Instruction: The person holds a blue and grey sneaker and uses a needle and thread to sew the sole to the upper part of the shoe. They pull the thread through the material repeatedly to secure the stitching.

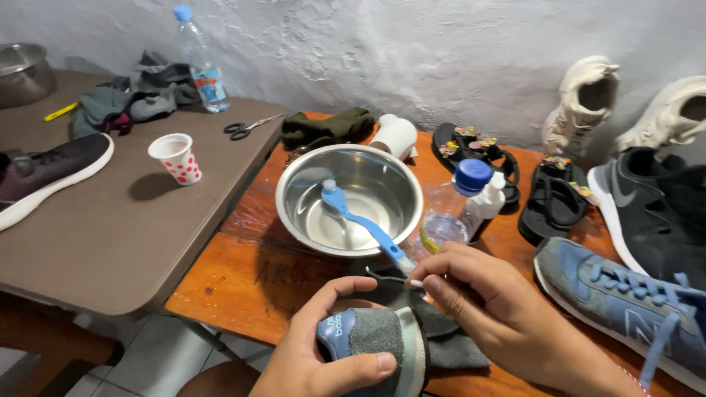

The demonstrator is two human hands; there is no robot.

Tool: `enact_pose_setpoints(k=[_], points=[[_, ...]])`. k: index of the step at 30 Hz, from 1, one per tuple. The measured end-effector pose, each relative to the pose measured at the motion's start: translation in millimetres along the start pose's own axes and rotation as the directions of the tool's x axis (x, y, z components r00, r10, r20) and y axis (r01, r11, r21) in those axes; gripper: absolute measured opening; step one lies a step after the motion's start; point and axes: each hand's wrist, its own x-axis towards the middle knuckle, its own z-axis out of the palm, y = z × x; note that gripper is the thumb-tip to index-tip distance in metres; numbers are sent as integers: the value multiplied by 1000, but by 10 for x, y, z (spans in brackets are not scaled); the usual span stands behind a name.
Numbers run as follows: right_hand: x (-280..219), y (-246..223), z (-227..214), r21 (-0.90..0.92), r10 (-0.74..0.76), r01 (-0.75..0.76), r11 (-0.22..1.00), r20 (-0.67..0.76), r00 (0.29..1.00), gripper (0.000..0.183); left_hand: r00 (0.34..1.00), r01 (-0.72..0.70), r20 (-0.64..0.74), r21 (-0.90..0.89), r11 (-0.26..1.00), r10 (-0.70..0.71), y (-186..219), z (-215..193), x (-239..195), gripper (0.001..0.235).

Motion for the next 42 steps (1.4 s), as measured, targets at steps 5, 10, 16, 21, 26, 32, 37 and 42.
enact_pose_setpoints(k=[5, 10, 16, 21, 26, 32, 37, 42], points=[[323, -162, 350, -143, -258, 261, 955, 40, 965, 12, 996, 48, -81, 290, 956, -25, 217, -409, -107, 69], [450, -46, 651, -351, -481, 454, 819, 12, 877, 14, 989, 29, -147, 321, 947, 19, 215, -745, -80, 68], [387, 167, 888, -669, -536, 303, 679, -171, 826, 9, 990, 29, -137, 97, 995, -15, -62, -934, 98, 63], [248, 400, 1001, -728, -535, 124, 674, -365, 762, 14, 997, -33, -66, 24, 999, 35, -258, -1061, 218, 60], [50, 582, 860, -833, -430, 131, 538, -137, 892, 12, 986, -101, -116, 137, 985, 117, -308, -1040, 223, 59], [119, 435, 1169, -696, -331, 5, 718, -335, 882, 9, 982, -45, -172, 180, 983, 77, -316, -1025, 171, 61], [1, 490, 1174, -669, -292, -31, 742, -365, 884, 13, 979, -158, -103, 140, 977, 173, -367, -1031, 142, 63], [17, 412, 1184, -644, -284, -35, 764, -385, 878, 13, 972, -200, -95, 125, 972, 213, -323, -973, 83, 59]])
